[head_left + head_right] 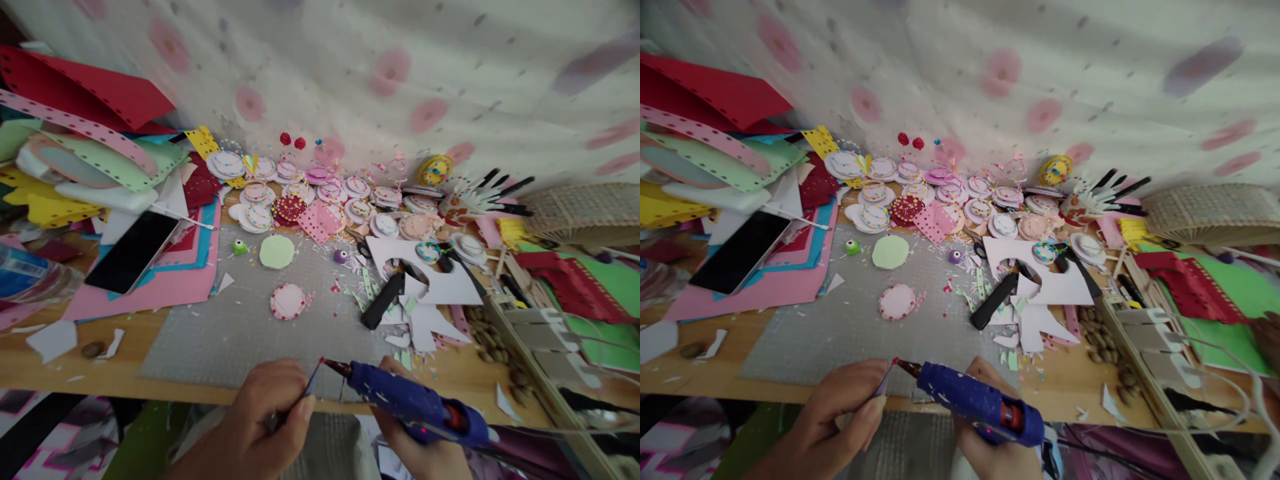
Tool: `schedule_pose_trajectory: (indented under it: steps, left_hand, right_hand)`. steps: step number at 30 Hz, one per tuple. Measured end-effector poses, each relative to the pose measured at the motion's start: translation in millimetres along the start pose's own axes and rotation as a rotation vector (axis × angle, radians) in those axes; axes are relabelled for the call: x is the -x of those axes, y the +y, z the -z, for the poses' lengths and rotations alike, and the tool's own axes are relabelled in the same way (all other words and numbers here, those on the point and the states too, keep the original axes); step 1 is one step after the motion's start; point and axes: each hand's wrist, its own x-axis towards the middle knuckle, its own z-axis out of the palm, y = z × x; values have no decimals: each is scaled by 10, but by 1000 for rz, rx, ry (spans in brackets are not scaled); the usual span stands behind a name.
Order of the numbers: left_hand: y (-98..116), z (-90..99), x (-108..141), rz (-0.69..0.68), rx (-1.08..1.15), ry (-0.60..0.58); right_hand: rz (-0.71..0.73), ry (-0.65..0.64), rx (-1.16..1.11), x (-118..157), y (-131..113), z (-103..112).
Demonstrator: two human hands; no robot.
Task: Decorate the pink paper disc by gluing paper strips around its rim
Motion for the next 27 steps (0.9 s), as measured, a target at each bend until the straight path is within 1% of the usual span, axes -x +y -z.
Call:
schedule_pose_trajectory:
  steps: [4,9,15,18,21,22,23,25,27]
  left_hand:
    - [-4,-5,-7,-5,17,4]
    - [-25,-4,2,-17,3,-9]
    - [-40,4,24,11,16,-18]
    - [-23,0,8,8,14,-18]
    - [-8,-7,0,-16,30,-3]
    - [-6,-9,2,-18,37,4]
    - [-6,-9,5,-14,44,10]
    - [-13,-7,12,1,65,22]
    - [-27,-2,18,23,101,34]
  right_hand:
    - [-27,-31,38,19,-5,12]
    - [-24,-39,-5,12,37,7]
    - [-57,-66,-32,5,127,-2]
    - [-84,-58,-66,-10,104,-1]
    - [-72,-49,-58,6,24,-4]
    - [-81,-18,-59,28,2,-10]
    - [-104,40,-66,60,-9,-18]
    - [-209,206,-64,143,19,-28]
    - [-333,372,-42,233,131,-3]
